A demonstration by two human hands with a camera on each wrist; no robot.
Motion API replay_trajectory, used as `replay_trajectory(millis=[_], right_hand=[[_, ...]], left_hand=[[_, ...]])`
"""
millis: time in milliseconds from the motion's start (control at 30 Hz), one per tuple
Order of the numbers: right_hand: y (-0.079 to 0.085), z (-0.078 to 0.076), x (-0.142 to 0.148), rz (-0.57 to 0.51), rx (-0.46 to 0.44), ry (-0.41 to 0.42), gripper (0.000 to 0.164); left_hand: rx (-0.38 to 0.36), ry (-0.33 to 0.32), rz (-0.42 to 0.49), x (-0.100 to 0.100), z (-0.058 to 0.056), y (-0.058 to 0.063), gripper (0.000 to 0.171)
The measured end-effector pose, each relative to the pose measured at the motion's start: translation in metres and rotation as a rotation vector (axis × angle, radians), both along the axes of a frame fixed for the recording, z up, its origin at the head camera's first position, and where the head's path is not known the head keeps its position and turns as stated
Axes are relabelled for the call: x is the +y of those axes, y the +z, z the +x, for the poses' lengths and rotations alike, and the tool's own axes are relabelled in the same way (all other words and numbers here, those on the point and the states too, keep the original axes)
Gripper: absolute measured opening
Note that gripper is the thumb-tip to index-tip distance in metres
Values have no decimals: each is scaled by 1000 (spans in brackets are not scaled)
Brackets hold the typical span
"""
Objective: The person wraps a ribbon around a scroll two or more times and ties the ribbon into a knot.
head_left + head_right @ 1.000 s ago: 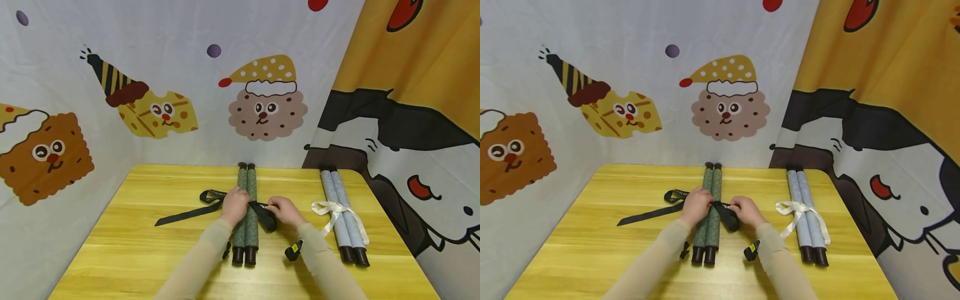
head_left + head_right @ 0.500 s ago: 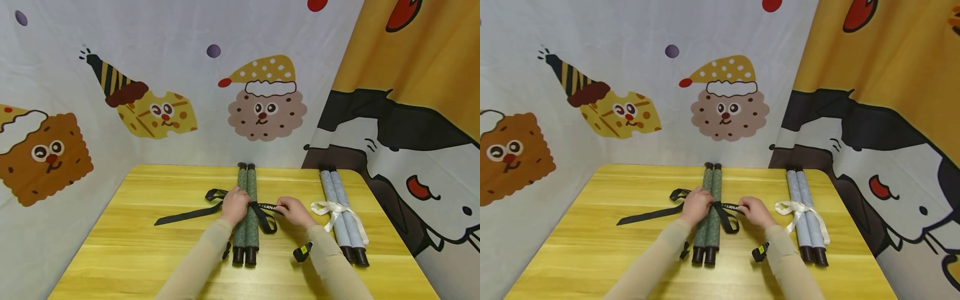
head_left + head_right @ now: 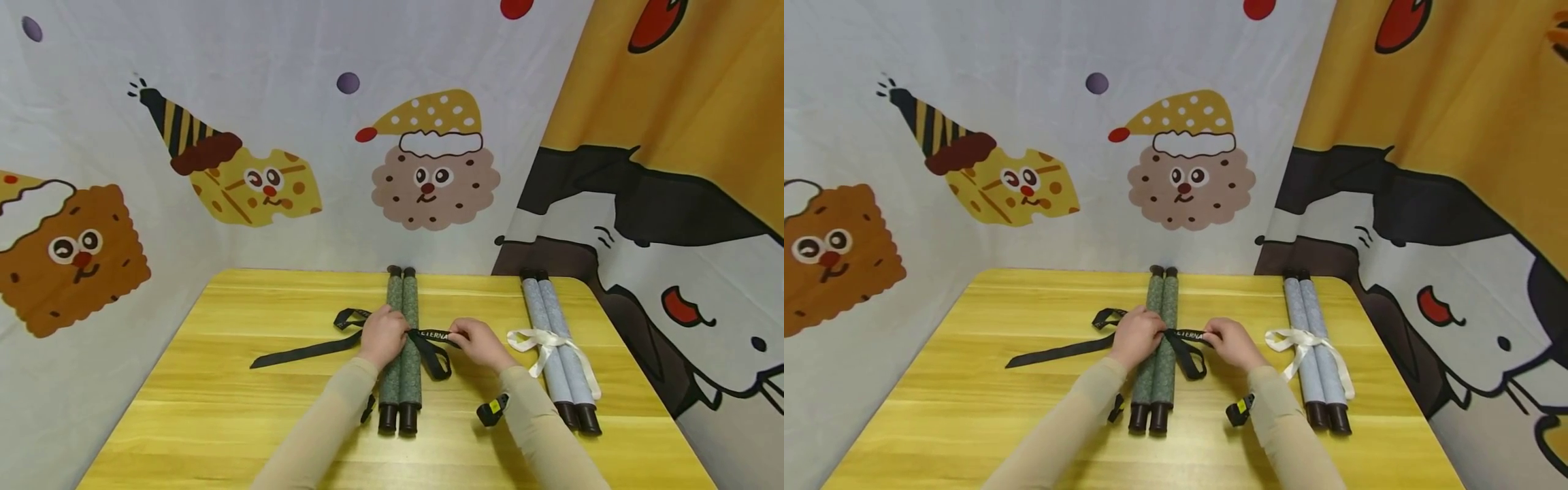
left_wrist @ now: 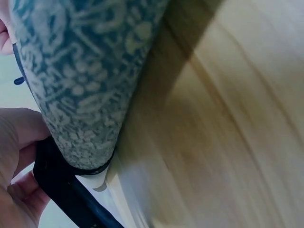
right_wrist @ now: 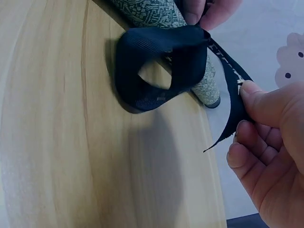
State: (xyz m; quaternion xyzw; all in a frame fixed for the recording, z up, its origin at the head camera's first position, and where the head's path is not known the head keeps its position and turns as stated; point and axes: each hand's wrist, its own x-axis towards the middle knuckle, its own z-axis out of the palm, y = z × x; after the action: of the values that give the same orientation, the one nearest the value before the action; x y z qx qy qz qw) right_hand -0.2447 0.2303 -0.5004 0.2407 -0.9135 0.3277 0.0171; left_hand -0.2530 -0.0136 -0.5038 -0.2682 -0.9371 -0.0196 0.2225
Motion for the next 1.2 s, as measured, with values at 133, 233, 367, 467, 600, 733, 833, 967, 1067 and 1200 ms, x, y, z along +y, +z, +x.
replay_trajectory(millis=[133,233,367,467,600,733,833,967,1067,1200], right_hand=[[3,1,3,3,61,33,16],[2,2,12,33,87,1,17],[0,3,28,56,66,-81,18],[-1,2,36,65,56,-136,17],[-3,-2,39,77,83,-192,14],[-5,-4,33,65,78,-233,3],[-5,-4,27,36,27,-241,23],[-3,-2,17,-12,12,-220,36],[-4,-2,9,-44,52,-194,24],[-6,2,-4,-37,48,-164,9]], left_hand=[[12,11,14,-2,0,-1,5],[19,13,31,-3,0,-3,5],[29,-6,43,-3,-1,-4,5],[33,-8,47,-3,-1,-4,6],[16,3,46,-3,-1,-4,6],[-74,-1,89,-4,1,-1,10],[-182,-12,186,-10,1,5,19],[-266,-20,316,-28,-4,19,23],[-315,0,367,-46,-13,25,22],[-452,74,429,-72,-22,27,24]])
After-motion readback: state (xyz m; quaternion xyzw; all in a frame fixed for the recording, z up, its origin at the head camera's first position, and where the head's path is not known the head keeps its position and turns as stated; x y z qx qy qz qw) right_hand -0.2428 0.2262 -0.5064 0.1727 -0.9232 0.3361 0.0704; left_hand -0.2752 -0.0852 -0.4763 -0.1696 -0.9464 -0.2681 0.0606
